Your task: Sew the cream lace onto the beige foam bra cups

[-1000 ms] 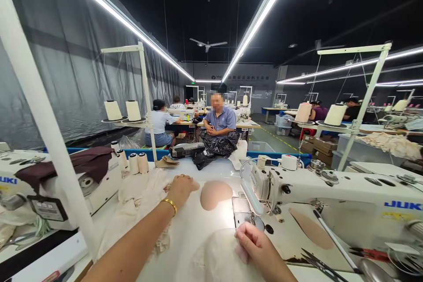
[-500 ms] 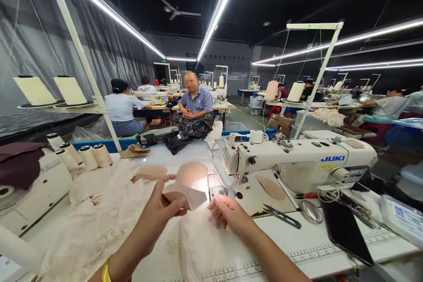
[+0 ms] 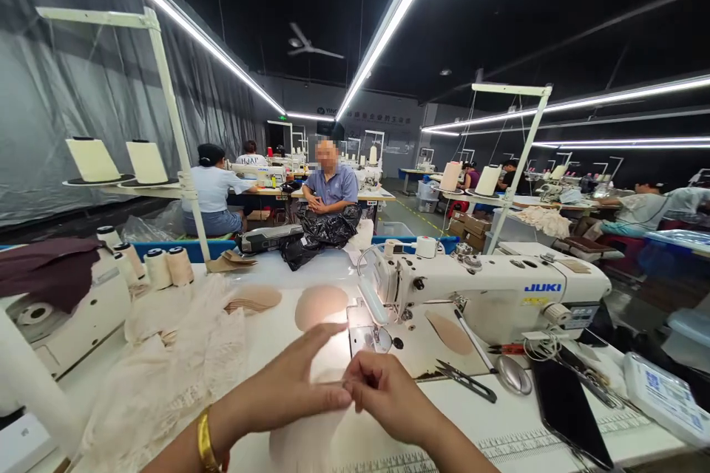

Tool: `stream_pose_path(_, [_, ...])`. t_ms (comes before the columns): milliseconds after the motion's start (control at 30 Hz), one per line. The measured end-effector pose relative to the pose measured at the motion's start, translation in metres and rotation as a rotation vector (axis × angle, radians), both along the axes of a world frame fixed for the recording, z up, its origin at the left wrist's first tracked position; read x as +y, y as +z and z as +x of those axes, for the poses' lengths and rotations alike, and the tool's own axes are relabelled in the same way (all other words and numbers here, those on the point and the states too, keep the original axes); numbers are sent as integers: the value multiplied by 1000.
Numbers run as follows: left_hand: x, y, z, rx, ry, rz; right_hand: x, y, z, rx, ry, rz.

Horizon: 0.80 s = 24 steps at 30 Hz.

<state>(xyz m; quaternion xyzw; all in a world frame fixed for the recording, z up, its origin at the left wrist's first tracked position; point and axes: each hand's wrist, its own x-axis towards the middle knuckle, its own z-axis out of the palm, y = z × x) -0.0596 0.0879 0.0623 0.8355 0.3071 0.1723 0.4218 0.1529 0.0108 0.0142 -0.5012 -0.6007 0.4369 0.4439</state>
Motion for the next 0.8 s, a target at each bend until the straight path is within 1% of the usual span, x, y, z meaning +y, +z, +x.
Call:
stream_pose_path(67, [7,3,7,85,-204,-97,-8,15,0,-83,96,6])
stream_pose_path(100, [10,2,10,96,-277,-151,-11,22,1,-120,140,9])
stream_pose_path(133, [13,-1,12,93,-324,-190,-13,29,4,-153,170,10])
stream_pose_path(167, [16,-3,14,87,-343,-209,-15,35,7,-190,183,12])
stream_pose_path(200, [17,-6,15,89,-333,-220,-15,39,11,-235,175,20])
stream_pose_path(267, [19,-8,13,123,-249,-213,-13,45,18,-344,116,46])
stream_pose_path(300, [18,-8,12,124,-194,-185,-11,46,20,-404,77,83])
stream_pose_path(333, [18,-6,10,105,-141,-141,-9,45,21,-465,31,162])
stream_pose_path(367, [18,-4,7,69,-92,-73,-6,42,20,-528,-21,278])
stream_pose_path(400, [18,-3,5,23,-46,32,-3,37,19,-586,-84,419])
stream_pose_path(433, [19,-2,2,-25,-6,178,0,30,16,-635,-154,573])
stream_pose_path(467, [21,-4,-1,-69,24,358,4,21,12,-675,-221,715])
stream_pose_path(500, [24,-6,-3,-96,34,560,7,11,8,-707,-275,818])
stream_pose_path(533, [26,-11,-6,-100,29,770,11,1,5,-735,-315,874])
stream_pose_path(567, [28,-17,-8,-72,12,952,15,-11,4,-776,-325,884])
stream_pose_path(600, [29,-24,-10,-10,-17,1081,18,-22,3,-827,-305,863])
stream_pose_path(633, [28,-31,-11,80,-53,1139,21,-34,6,-882,-264,822])
stream_pose_path(667, [27,-38,-10,179,-92,1133,24,-44,10,-933,-210,779])
stream_pose_path(700, [25,-43,-8,265,-128,1089,26,-53,16,-972,-155,748])
stream_pose_path(733, [23,-47,-5,320,-161,1045,28,-61,23,-995,-99,731])
stream_pose_path(800, [22,-51,7,340,-223,1022,32,-69,40,-1003,-10,723])
